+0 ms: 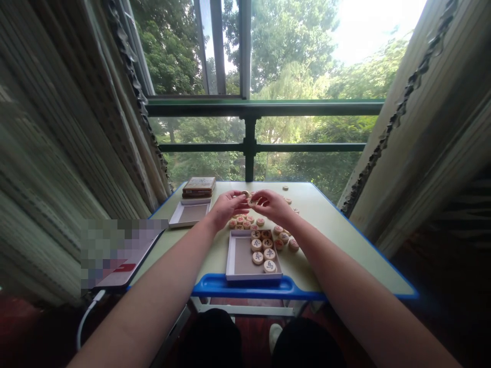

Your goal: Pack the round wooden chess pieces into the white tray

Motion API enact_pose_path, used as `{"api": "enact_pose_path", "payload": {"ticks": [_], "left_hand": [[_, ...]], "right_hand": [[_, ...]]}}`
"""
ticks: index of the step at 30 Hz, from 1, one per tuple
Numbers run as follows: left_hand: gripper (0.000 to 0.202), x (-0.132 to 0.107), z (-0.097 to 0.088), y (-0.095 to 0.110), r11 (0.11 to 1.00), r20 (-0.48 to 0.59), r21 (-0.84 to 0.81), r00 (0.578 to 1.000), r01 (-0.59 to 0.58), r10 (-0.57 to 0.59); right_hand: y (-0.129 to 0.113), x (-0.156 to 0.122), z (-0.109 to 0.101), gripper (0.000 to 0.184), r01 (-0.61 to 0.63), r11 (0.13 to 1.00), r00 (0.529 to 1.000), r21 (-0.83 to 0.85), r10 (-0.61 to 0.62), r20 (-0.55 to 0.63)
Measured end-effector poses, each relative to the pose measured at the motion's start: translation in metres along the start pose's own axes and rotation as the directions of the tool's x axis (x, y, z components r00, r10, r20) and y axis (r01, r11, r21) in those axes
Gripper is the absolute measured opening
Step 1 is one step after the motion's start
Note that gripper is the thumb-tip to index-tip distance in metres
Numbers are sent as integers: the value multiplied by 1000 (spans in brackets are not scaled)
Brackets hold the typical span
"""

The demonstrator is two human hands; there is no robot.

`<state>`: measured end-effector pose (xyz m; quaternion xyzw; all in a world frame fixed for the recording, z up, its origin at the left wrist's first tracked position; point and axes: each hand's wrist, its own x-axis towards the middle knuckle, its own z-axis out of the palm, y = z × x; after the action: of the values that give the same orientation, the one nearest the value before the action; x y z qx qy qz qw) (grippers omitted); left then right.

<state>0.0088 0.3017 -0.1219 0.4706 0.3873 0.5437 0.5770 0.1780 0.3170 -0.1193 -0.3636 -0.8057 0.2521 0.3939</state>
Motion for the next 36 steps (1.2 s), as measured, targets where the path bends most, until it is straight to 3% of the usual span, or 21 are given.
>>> {"api": "enact_pose_path", "payload": {"ticks": [10,15,19,23,26,28,30,33,36], "left_hand": [[30,1,-1,-1,1000,63,-9,998,-18,19],[29,-8,5,4,1000,107,-4,994,-27,27],[24,-14,9,8,1000,206,10,979,-6,4],[20,-20,13,12,988,134,102,986,-116,102],[18,-34,12,16,916,60,291,961,-275,270],[17,-50,9,15,781,85,479,906,-401,414],[18,-69,5,10,670,39,596,849,-443,526],[20,-93,-1,-4,624,11,650,827,-434,563],[18,-107,-2,-15,552,113,680,813,-482,571]], "right_hand": [[-12,-5,-9,19,86,986,994,-142,-94,-51],[-32,-44,-19,18,-15,996,997,-83,21,78],[-41,-85,-12,14,25,998,995,-54,-20,98],[-42,-99,-4,14,52,997,995,-62,-47,84],[-41,-98,-4,13,52,996,997,-79,-47,65],[-40,-97,-4,14,61,993,994,-105,-52,92],[-41,-97,-3,15,79,988,989,-132,-62,132],[-41,-98,-1,18,108,982,983,-152,-84,160],[-41,-98,0,17,102,982,986,-158,-79,147]]}}
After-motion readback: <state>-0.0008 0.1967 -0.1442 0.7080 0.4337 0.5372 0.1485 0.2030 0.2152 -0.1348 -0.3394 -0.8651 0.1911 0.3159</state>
